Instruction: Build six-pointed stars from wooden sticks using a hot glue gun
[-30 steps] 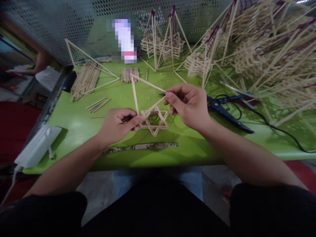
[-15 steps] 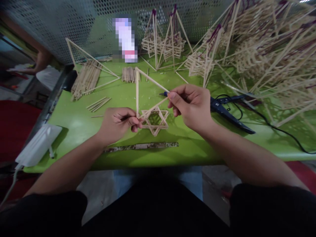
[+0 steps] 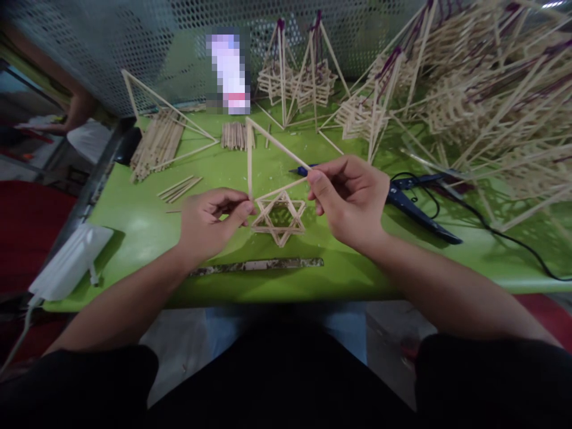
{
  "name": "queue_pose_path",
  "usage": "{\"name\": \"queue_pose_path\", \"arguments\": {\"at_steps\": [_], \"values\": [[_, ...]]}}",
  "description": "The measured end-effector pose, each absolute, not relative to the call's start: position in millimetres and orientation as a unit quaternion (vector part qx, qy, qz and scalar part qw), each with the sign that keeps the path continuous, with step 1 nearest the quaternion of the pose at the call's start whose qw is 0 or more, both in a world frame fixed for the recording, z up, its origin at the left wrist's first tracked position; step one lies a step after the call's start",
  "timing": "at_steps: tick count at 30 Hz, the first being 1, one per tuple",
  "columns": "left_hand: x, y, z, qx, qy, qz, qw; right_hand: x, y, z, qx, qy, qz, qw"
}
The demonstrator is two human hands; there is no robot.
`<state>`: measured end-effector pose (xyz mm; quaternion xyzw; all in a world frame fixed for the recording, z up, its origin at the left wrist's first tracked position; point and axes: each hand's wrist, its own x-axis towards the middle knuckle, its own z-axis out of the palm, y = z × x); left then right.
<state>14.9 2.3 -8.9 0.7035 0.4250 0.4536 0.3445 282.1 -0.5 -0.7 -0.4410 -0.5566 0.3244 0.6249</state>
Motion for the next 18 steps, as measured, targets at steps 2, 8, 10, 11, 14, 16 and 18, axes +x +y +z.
{"name": "queue_pose_path", "arguments": {"at_steps": [2,8,10,11,14,16,18], "values": [[15.8,1.6,-7.7,0.708,0.430,0.447,0.337,280.3,-4.5,-2.8,-0.442,-0.565,0.307,0.625],[15.4,1.6,-10.1,0.719,0.447,0.429,0.314,278.2,-11.8,-12.8,-0.450,-0.583,0.245,0.631],[15.9,0.7,-8.5,0.720,0.449,0.427,0.312,278.3,-12.0,-12.3,-0.448,-0.581,0.245,0.633],[16.1,0.2,-7.4,0.719,0.447,0.427,0.318,278.5,-11.2,-10.9,-0.448,-0.579,0.250,0.634],[15.6,0.6,-6.1,0.703,0.434,0.424,0.371,279.5,-6.3,-3.7,-0.446,-0.567,0.281,0.633],[14.5,2.2,-8.0,0.678,0.431,0.429,0.413,279.8,-2.5,1.2,-0.439,-0.556,0.296,0.640],[13.5,3.9,-10.9,0.660,0.431,0.444,0.427,279.7,-0.8,3.4,-0.436,-0.549,0.298,0.648]]}}
